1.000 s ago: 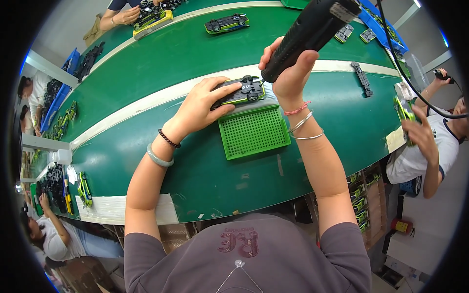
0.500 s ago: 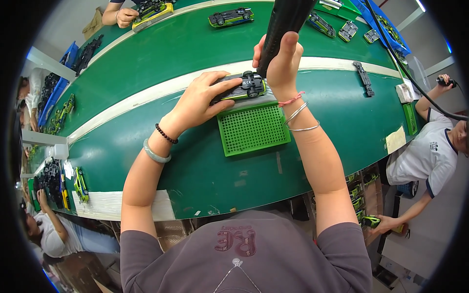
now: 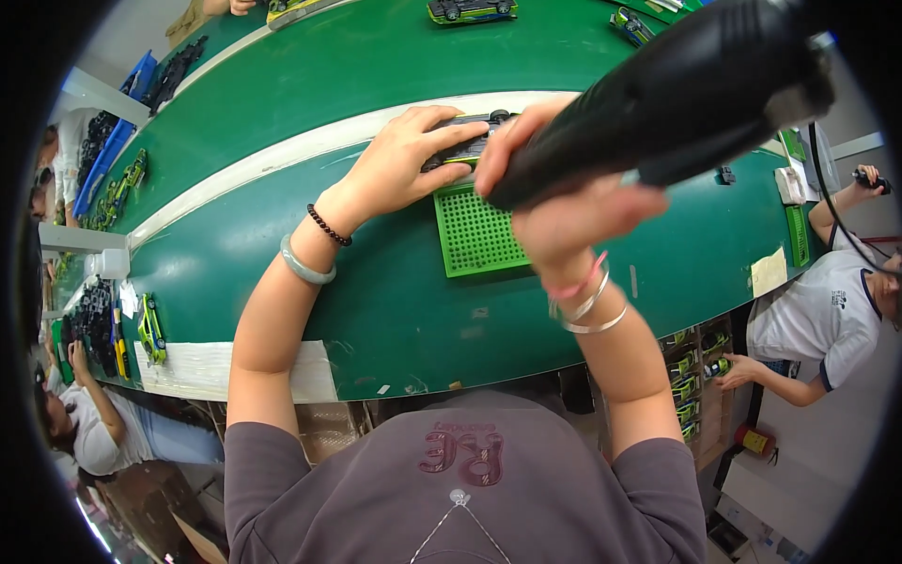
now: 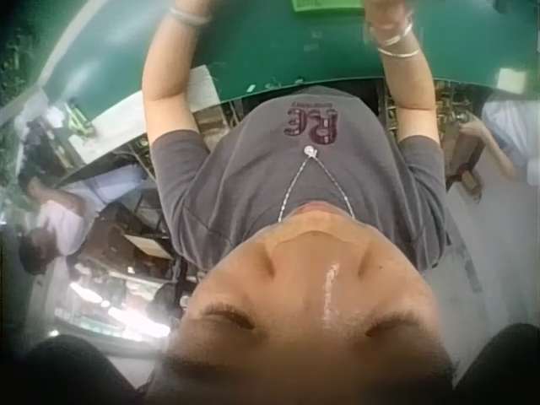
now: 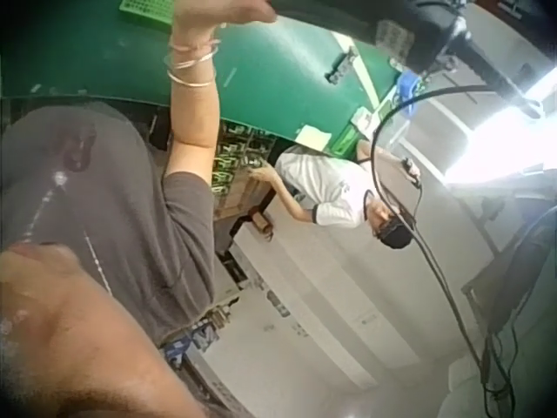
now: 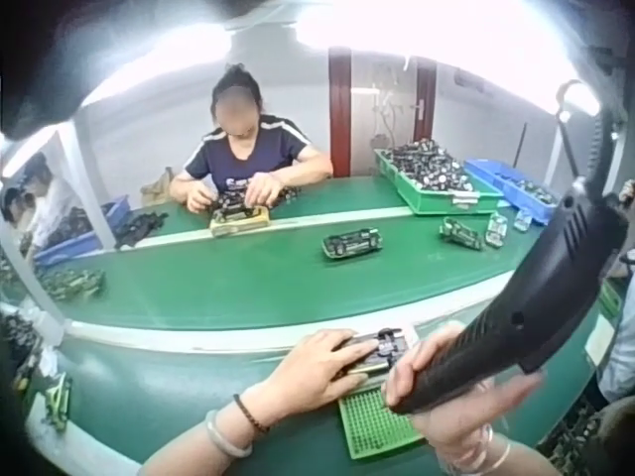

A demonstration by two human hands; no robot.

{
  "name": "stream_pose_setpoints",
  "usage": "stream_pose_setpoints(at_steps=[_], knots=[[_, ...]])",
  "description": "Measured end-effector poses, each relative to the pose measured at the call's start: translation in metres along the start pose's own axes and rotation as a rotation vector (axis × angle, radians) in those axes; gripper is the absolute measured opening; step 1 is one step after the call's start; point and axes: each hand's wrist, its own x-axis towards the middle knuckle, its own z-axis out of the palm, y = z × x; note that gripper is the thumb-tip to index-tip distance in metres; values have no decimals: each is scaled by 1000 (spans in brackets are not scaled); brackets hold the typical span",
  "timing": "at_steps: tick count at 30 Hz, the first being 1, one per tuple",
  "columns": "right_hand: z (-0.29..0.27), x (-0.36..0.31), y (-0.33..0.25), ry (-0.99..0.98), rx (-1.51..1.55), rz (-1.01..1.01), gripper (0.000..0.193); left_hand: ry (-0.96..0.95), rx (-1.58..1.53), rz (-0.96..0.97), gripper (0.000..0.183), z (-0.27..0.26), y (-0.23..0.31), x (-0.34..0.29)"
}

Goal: The person assembles toy cars by taking car components from a conveyor belt, driving screws into their undersides using an electric screwdriver, and placing the assembled cars into a storage tray.

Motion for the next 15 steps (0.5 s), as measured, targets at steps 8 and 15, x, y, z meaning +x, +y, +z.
stream_pose_setpoints(at_steps=[8, 15], knots=[[10, -44, 26, -21, -34, 182, 103, 33, 20, 29, 46, 3, 2, -2], [8, -48, 32, -41, -31, 194, 102, 48, 35, 27, 41, 6, -2, -4]])
